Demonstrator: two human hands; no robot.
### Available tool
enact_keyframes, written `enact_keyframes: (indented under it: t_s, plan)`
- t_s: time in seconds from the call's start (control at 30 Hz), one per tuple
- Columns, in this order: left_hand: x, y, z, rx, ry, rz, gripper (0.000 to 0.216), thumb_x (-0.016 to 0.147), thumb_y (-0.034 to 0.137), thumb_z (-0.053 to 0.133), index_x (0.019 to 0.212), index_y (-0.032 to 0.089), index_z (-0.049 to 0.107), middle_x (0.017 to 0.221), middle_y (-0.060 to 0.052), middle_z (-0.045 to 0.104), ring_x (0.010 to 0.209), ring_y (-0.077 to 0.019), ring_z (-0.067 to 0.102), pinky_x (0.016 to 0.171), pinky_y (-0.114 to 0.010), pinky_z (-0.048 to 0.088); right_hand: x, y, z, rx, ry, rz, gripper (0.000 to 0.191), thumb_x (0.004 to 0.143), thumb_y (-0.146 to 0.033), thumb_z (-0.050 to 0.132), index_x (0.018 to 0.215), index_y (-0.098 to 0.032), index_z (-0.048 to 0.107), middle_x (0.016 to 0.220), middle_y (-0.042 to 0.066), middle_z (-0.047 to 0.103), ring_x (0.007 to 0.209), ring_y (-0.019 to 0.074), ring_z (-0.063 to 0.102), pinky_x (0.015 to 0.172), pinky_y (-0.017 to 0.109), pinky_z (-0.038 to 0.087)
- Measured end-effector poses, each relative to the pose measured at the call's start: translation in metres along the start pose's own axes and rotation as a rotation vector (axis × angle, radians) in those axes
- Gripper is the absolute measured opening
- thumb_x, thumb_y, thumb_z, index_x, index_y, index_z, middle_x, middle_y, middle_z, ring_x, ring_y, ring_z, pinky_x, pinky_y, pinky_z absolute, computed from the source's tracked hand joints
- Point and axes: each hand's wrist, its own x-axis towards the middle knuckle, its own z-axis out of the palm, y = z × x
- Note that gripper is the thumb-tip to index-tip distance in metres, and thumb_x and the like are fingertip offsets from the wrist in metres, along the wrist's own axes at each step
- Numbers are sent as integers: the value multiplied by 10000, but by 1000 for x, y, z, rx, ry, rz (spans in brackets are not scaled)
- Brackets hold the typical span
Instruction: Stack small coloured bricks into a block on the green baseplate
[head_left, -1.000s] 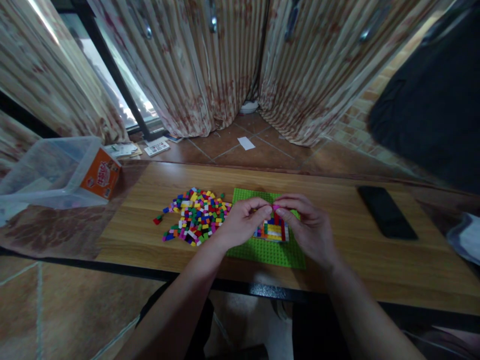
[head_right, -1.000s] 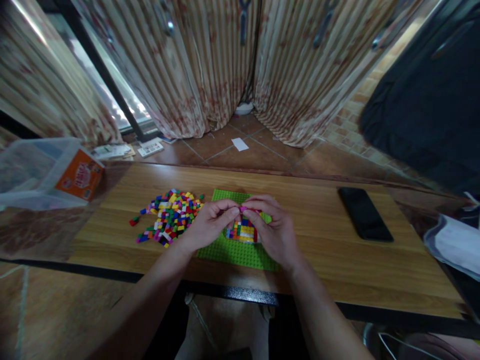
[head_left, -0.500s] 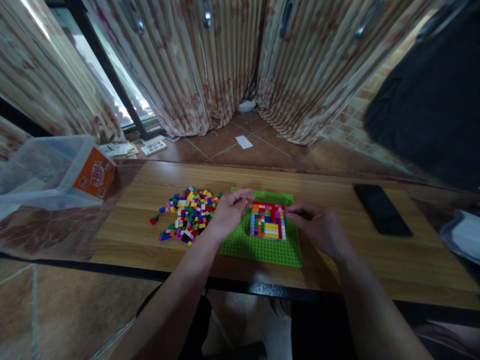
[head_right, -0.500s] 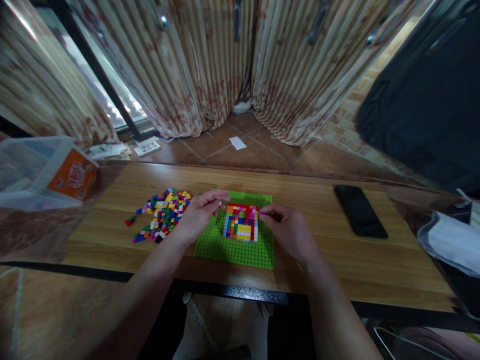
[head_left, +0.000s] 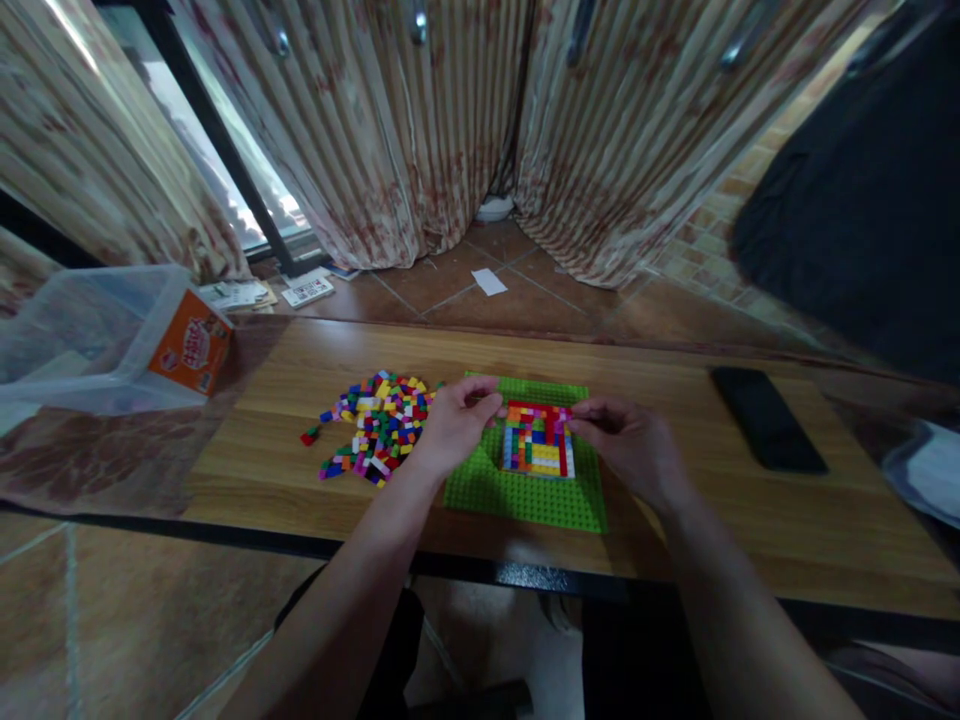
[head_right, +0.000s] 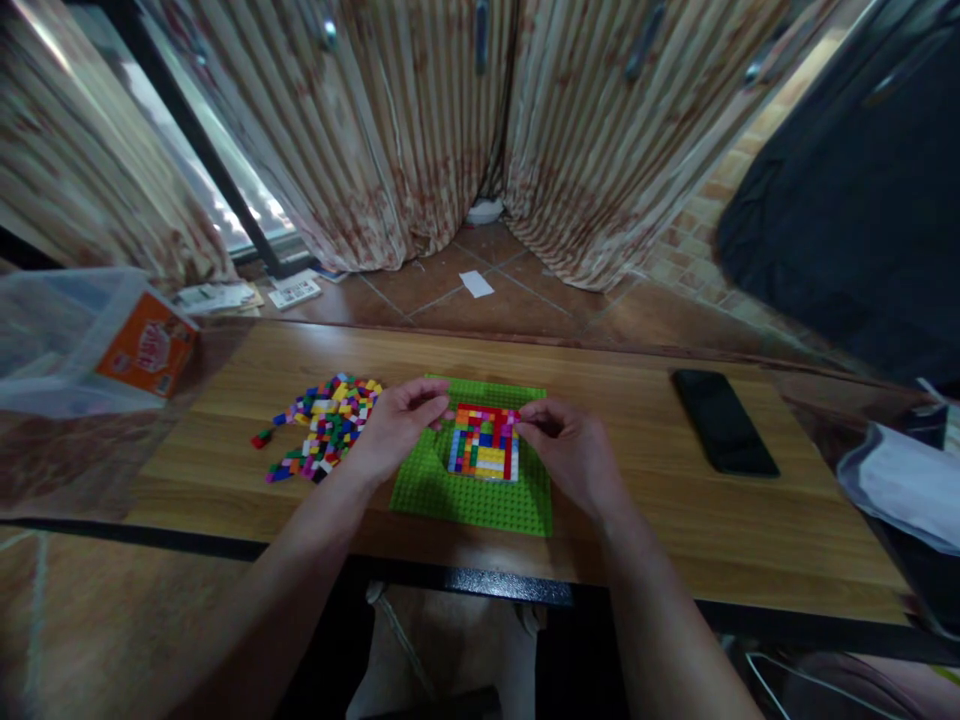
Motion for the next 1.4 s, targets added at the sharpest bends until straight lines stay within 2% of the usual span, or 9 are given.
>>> enact_keyframes:
  t_s: [0.23,0.4,0.5,0.63,0.93,1.17,1.3,1.4]
  plan:
    - [0,2,0,19,22,6,126,840,94,632,951,116,687,632,12,668,570,-102,626,541,-209,462,2,-5,-9,-68,97,47,290,737,-493,770,817,-214,749,744,19,730,674,169,651,633,295,518]
    - [-2,3,0,61,14,-5,151,841,122,641,980,115,700,609,19,653,519,-90,584,488,-198,408,3,-3,-3,-111,48,31,273,791,-472,732,861,-210,763,817,29,758,740,181,676,677,299,516]
    - [-2,1,-1,89,23,18,156,826,149,664,969,129,723,618,23,647,526,-90,590,507,-201,412,4,0,1,-119,32,32,276,800,-474,730,853,-205,767,826,34,764,744,182,677,681,300,512]
    - [-1,0,-3,90,23,48,159,814,161,675,959,136,737,625,32,642,515,-80,575,546,-208,434,6,1,3,-51,41,49,312,764,-506,755,798,-196,770,771,35,747,709,173,652,658,296,502]
    - [-2,1,-2,58,35,70,157,798,157,696,944,141,751,742,14,684,487,-52,536,513,-200,414,6,-2,8,20,80,89,335,685,-523,809,735,-194,769,684,22,708,620,145,586,602,286,462]
    - [-5,4,1,-34,-23,15,156,844,106,624,955,130,731,638,10,663,561,-85,587,546,-196,439,7,2,8,32,63,87,366,690,-549,797,730,-188,760,648,13,677,594,132,550,566,271,437]
    - [-7,7,2,-72,-91,10,200,852,53,584,989,125,710,750,-13,701,647,-91,649,653,-218,527,6,-5,6,44,209,49,369,761,-564,741,758,-196,755,675,23,696,585,144,572,556,281,465]
    - [-9,5,3,-83,-142,36,219,840,69,618,1027,140,709,848,-26,709,699,-100,680,703,-243,561,1,-14,9,-10,284,-77,307,826,-509,702,785,-209,756,715,29,715,634,164,617,606,300,508]
